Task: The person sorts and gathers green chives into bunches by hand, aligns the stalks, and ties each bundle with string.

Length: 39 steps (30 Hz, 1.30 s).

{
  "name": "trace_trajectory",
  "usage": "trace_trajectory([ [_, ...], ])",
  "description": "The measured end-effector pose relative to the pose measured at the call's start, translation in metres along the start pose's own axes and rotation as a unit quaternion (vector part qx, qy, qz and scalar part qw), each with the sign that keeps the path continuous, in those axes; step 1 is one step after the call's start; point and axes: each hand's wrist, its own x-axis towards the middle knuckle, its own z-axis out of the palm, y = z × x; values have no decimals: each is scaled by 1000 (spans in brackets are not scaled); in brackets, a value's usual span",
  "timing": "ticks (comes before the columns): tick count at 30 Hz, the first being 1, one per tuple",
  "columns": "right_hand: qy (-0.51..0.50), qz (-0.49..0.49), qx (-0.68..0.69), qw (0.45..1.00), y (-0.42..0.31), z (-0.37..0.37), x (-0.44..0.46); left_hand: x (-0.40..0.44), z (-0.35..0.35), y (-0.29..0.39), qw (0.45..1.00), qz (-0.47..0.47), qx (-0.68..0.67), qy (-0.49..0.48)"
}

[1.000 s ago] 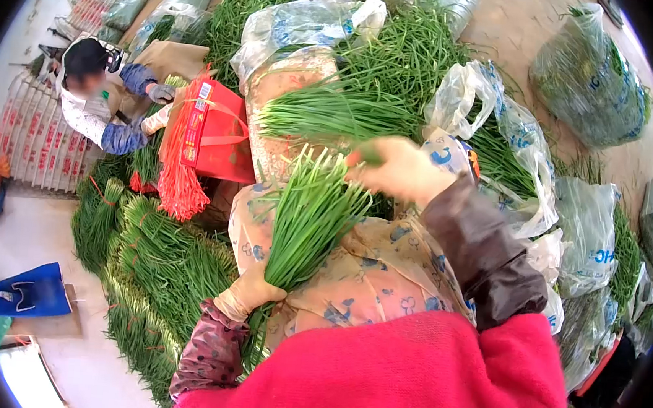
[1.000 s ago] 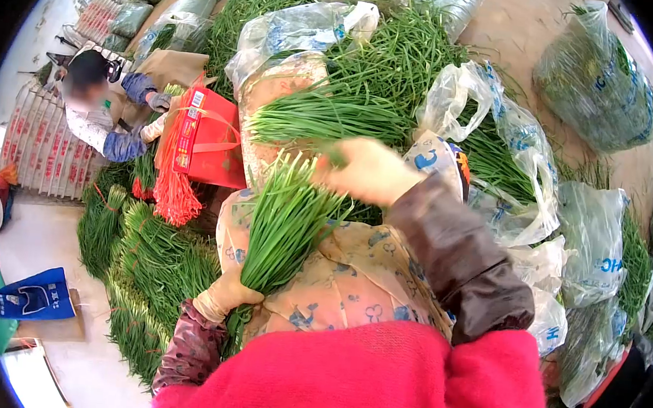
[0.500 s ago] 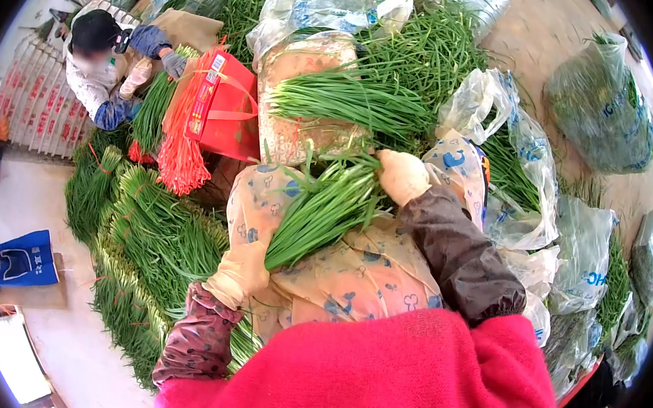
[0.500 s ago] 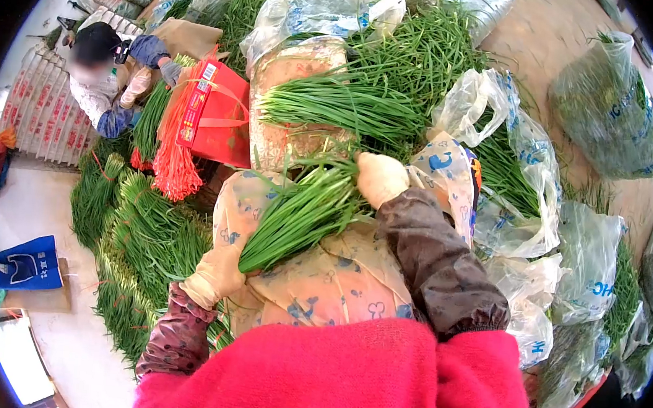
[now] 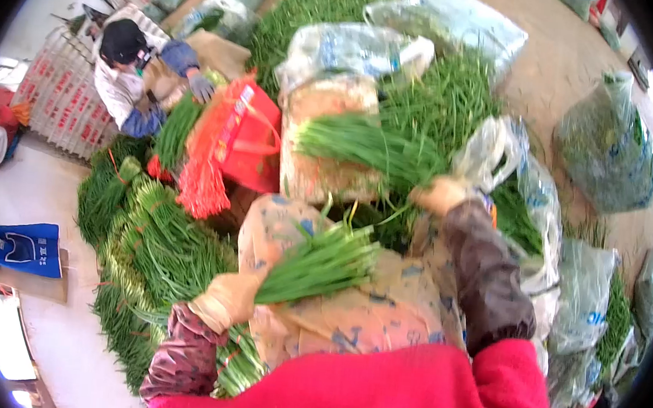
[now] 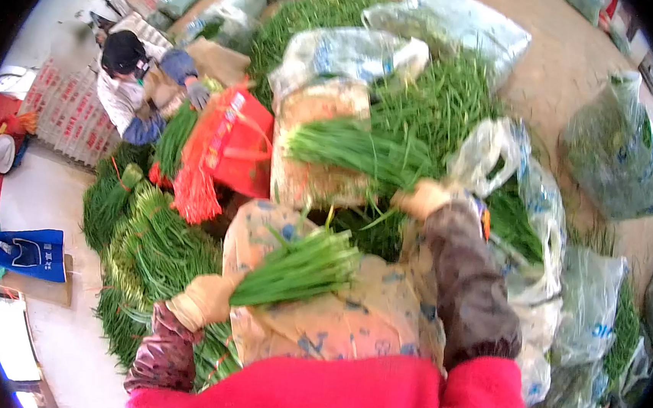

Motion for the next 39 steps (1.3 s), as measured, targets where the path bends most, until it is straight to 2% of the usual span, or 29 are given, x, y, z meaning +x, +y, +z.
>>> trace_trajectory([
  [1,-47,-102,-23,993,-2,7,1,4,0,1,1000,-8,18,-22],
  [2,-131,-152,-9,980,-30,-4,-18,7,2,0,1000,10,21,3],
  [3,-95,-229,-8,969,-42,10,-20,10,2,1,999,30,24,23],
  [4,-125,-264,-6,956,-67,3,-38,11,-4,9,999,32,32,27],
  [7,-120,-327,-29,937,-110,22,-56,18,-10,23,998,13,58,28],
  [8,-176,-325,26,929,-117,23,-65,19,-12,26,997,16,62,30],
  [9,-130,-321,5,938,-120,45,-57,17,-16,27,997,21,66,32],
  [11,-101,-302,172,932,-114,61,-55,10,-23,34,999,-6,47,21],
  [13,11,-230,302,925,-103,92,-44,13,-7,26,998,6,54,35],
  [15,15,-138,570,810,-91,121,-16,10,-4,29,996,-6,87,34],
  [17,-1,-36,711,702,-76,110,-5,12,-2,27,995,-1,92,43],
  [18,15,-12,703,711,-70,103,-3,10,3,24,994,-5,97,51],
  [19,26,16,694,719,-65,96,-3,8,9,20,987,18,101,125],
  [21,-9,25,726,688,-46,75,-6,10,24,12,967,8,163,195],
  [22,-3,28,782,622,-36,67,-2,10,30,9,970,5,162,180],
  [23,6,29,833,552,-24,62,5,10,34,4,960,5,180,216],
  [24,58,48,848,524,-13,58,16,8,37,-1,947,5,199,254],
  [25,111,64,859,496,1,53,26,5,39,-5,948,2,200,248],
  [27,91,34,888,450,35,38,32,1,41,-11,947,-8,190,258],
  [29,120,-12,852,509,46,26,28,-3,41,-14,946,-19,196,257],
  [30,75,-49,801,591,54,22,24,-4,43,-17,942,-19,204,266],
  [31,73,-49,802,590,42,13,12,-4,44,-19,937,-18,213,275],
  [32,75,-54,645,758,20,1,-5,-3,45,-20,938,-19,214,273],
  [33,74,-56,455,886,1,-2,-15,-2,45,-21,936,-14,216,279],
  [35,55,-244,302,920,-21,8,-20,1,42,-20,933,-3,220,284],
  [37,59,-380,144,912,-51,7,-34,5,37,-18,926,17,225,302],
  [38,67,-406,111,905,-60,19,-29,6,34,-18,925,27,230,302],
  [39,76,-430,76,896,-66,29,-24,7,32,-18,937,48,143,316],
])
